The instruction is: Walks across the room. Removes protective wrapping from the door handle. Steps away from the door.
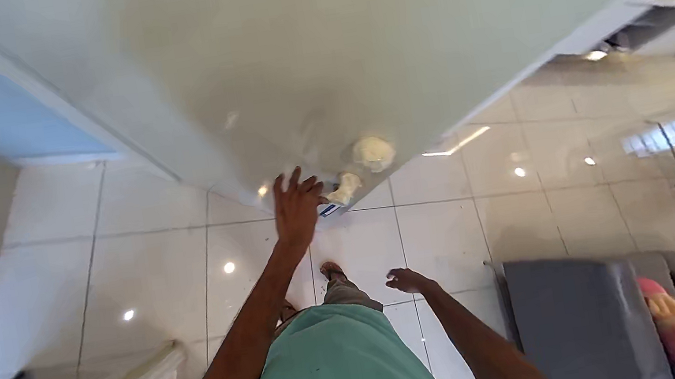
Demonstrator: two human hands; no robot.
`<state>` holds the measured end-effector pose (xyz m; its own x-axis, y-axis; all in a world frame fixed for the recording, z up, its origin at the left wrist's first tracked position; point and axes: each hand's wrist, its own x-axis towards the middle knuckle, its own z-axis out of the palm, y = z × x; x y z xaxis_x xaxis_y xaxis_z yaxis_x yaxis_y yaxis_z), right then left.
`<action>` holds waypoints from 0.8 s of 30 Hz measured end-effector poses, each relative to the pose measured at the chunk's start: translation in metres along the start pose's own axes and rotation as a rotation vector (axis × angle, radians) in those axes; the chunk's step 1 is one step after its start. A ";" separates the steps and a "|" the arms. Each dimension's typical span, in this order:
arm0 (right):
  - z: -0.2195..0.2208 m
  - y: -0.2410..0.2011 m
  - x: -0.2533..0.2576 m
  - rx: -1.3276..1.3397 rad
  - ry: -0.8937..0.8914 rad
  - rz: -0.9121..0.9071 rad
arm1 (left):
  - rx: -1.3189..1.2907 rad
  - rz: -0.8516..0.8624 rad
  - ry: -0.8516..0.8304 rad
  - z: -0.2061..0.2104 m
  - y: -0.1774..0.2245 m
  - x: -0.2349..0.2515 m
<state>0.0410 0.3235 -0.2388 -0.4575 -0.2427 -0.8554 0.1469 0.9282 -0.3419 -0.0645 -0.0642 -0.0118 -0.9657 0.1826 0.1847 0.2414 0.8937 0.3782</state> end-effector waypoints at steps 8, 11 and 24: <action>-0.038 -0.101 0.016 0.096 0.256 -0.112 | -0.010 0.054 0.052 0.016 -0.019 0.013; -0.043 -0.110 0.027 0.095 0.258 -0.114 | -0.018 0.065 0.101 0.023 -0.025 0.013; 0.031 -0.026 0.010 0.114 0.127 0.152 | 0.085 0.113 0.139 0.052 -0.058 0.004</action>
<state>0.0596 0.2881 -0.2502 -0.5283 -0.0586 -0.8470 0.3170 0.9118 -0.2608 -0.0876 -0.0941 -0.0808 -0.9091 0.2306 0.3471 0.3326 0.9033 0.2711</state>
